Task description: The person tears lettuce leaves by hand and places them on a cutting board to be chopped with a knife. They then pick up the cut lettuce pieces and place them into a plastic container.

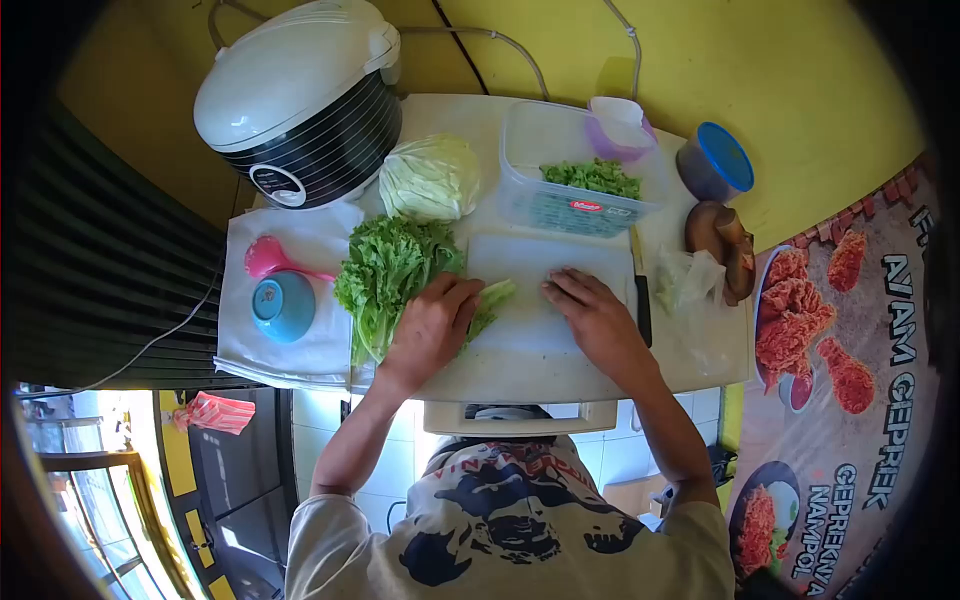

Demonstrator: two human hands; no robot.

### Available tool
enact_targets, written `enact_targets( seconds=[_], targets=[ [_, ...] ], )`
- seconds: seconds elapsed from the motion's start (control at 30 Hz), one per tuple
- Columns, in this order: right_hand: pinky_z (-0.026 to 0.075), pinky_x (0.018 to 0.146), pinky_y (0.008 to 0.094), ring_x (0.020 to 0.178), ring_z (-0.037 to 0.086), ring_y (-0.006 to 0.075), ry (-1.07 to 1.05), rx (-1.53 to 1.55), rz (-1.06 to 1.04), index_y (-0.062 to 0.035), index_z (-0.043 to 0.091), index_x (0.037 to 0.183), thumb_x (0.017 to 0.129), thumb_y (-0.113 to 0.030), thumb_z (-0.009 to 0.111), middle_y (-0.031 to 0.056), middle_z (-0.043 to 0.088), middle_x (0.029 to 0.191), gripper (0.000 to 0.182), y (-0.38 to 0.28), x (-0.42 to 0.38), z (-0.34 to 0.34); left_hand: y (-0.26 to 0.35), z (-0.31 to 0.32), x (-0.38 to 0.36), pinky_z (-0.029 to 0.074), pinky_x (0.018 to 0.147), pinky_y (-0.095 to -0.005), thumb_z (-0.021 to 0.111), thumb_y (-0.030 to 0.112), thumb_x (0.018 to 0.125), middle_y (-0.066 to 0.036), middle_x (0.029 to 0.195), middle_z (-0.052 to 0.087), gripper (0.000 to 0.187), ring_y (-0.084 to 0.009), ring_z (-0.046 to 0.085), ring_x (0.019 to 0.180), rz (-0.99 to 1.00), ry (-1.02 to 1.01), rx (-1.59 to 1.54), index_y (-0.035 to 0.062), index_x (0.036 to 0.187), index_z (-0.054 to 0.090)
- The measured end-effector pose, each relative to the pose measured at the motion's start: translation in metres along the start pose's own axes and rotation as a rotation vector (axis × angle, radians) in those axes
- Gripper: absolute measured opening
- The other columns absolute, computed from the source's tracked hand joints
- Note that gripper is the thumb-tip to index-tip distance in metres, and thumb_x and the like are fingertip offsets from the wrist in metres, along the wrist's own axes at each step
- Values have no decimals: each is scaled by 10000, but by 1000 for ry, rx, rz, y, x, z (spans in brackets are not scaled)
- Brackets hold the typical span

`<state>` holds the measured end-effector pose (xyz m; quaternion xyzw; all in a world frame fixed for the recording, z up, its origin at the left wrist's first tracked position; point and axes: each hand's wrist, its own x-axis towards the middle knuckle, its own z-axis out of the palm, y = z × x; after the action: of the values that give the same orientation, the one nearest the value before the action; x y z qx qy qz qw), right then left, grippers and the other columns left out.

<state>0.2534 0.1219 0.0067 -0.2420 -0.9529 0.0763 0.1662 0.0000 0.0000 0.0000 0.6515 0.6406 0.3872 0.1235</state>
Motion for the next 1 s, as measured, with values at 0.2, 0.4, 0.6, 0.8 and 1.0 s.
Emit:
enact_targets(
  seconds=[0.2,0.4,0.6,0.8,1.0],
  targets=[
    [620,847,370,1017,748,321,143,337,181,-11,738,1143,922,73,694,154,748,1175,240,12,-6,-19,4,-1,2,578,760,-485,676,91,992,-164,1032,680,175,-406,699,863,-4,1,24,37,1152,718],
    [618,802,344,930,776,260,316,519,226,-11,738,1143,932,74,709,144,780,1041,229,13,12,-32,6,-2,3,573,783,-474,696,66,977,-173,1037,703,196,-408,715,885,-29,-10,39,33,1165,738],
    [606,821,318,921,781,217,737,427,217,5,738,1161,960,35,708,145,792,1047,206,40,65,-67,6,-1,2,571,768,-478,689,80,984,-173,1028,695,191,-411,710,865,-29,-3,42,31,1163,734],
    [607,890,380,991,765,366,631,171,225,14,732,1186,940,38,686,188,776,1117,251,75,85,-69,8,-2,1,572,790,-465,695,71,979,-171,1044,703,206,-395,722,891,-43,-15,39,20,1175,735],
    [608,898,415,1059,743,381,641,125,188,14,721,1224,951,51,646,208,753,1184,286,58,63,-74,5,-2,1,574,787,-453,694,56,975,-173,1038,700,223,-375,732,889,-40,-18,27,14,1192,729]
  ],
)
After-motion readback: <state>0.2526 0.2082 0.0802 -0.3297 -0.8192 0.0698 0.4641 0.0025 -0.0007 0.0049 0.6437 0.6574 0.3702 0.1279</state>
